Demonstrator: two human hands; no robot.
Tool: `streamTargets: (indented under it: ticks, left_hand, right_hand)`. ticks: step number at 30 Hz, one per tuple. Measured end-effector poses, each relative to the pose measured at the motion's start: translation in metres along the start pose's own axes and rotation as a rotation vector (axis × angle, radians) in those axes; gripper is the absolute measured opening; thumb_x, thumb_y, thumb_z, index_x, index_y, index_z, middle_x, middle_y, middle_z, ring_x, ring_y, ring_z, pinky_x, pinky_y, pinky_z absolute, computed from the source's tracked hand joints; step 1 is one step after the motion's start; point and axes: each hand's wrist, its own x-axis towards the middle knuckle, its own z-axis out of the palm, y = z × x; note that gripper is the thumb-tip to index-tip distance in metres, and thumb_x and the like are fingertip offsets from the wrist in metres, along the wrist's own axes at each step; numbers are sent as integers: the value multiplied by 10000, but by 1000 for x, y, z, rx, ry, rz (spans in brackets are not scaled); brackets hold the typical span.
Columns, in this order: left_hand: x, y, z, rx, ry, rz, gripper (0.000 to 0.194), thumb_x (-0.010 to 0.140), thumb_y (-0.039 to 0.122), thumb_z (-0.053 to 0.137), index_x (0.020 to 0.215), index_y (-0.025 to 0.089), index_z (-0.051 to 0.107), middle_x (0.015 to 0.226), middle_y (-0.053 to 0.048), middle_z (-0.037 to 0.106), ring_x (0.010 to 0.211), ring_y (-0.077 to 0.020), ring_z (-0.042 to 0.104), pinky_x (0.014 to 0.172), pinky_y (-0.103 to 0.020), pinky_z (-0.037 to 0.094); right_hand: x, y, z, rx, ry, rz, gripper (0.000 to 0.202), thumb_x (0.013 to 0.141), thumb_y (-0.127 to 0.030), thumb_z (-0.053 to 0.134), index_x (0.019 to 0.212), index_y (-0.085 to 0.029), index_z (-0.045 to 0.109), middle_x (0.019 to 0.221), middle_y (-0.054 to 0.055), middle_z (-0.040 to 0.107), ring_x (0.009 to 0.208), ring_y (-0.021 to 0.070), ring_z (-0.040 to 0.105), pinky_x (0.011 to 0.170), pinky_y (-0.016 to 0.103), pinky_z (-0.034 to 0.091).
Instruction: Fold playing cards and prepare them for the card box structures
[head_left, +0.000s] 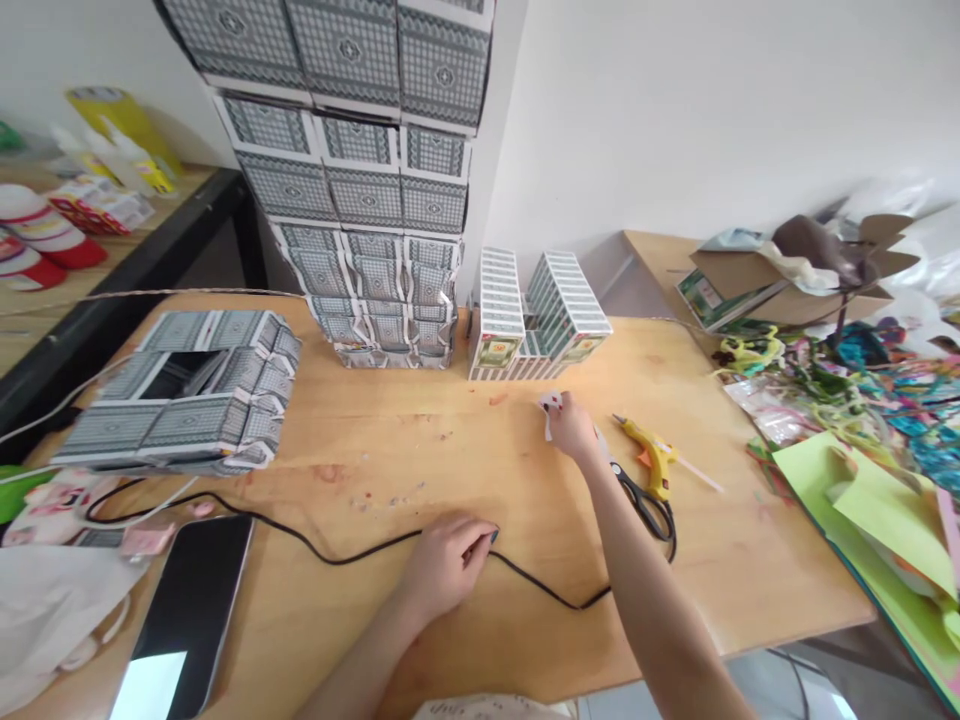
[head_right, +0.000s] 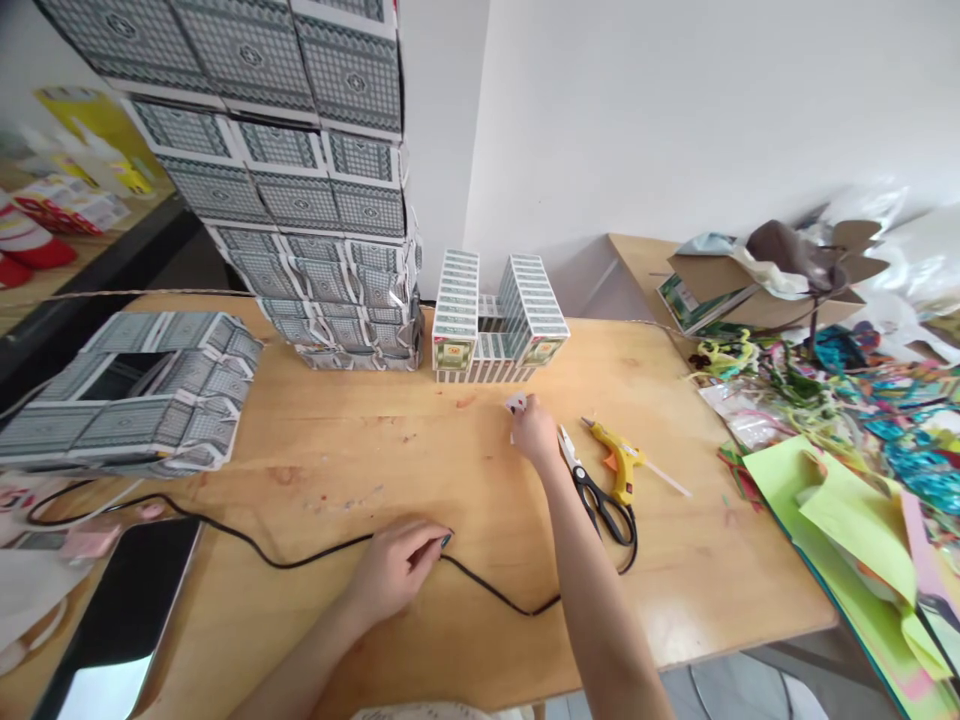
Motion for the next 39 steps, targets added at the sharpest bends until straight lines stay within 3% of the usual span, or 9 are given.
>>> streamTargets:
  ticks: [7, 11, 15, 24, 39]
  left_hand:
    - [1, -1, 1, 4, 9, -6, 184, 869, 214, 456, 901, 200, 637, 794, -33, 675, 738, -149, 613, 683, -256, 470]
    - [1, -2, 2, 3, 5, 1, 181, 868, 224, 460, 892, 197, 638, 769, -30, 668, 726, -148, 610, 662, -248, 470]
    - [0, -2, 2, -2, 12, 1, 179, 867, 218, 462, 889, 194, 637, 778, -25, 669, 729, -146, 609, 661, -248, 471]
    - [0, -3, 3, -7, 37, 21, 164, 863, 198, 471, 895, 203, 631, 805, -15, 679, 745, -145, 613, 665, -247, 466]
    - [0, -2, 3, 8, 41, 36, 174, 863, 208, 466, 891, 193, 637, 750, -24, 663, 700, -133, 604, 641, -237, 463]
  right_hand:
    - [-11, -30, 24, 117, -77, -113, 128, 892, -241, 419, 963, -178, 505, 882, 75, 670, 831, 186, 634, 623, 214, 376]
    - [2, -11, 13, 127, -47, -10, 221, 926, -223, 310, 1058, -131, 461, 928, 133, 657, 830, 205, 632, 602, 237, 372]
    - [17, 3, 10, 115, -37, 23, 216, 913, -219, 342, 1064, -114, 456, 943, 161, 646, 853, 229, 623, 617, 255, 363]
    - [15, -5, 19, 149, -86, -64, 172, 914, -268, 386, 1007, -158, 481, 903, 98, 664, 804, 183, 628, 597, 218, 355]
    - [17, 0, 16, 77, -71, -50, 236, 921, -267, 344, 1055, -128, 481, 957, 153, 657, 875, 234, 624, 619, 248, 367]
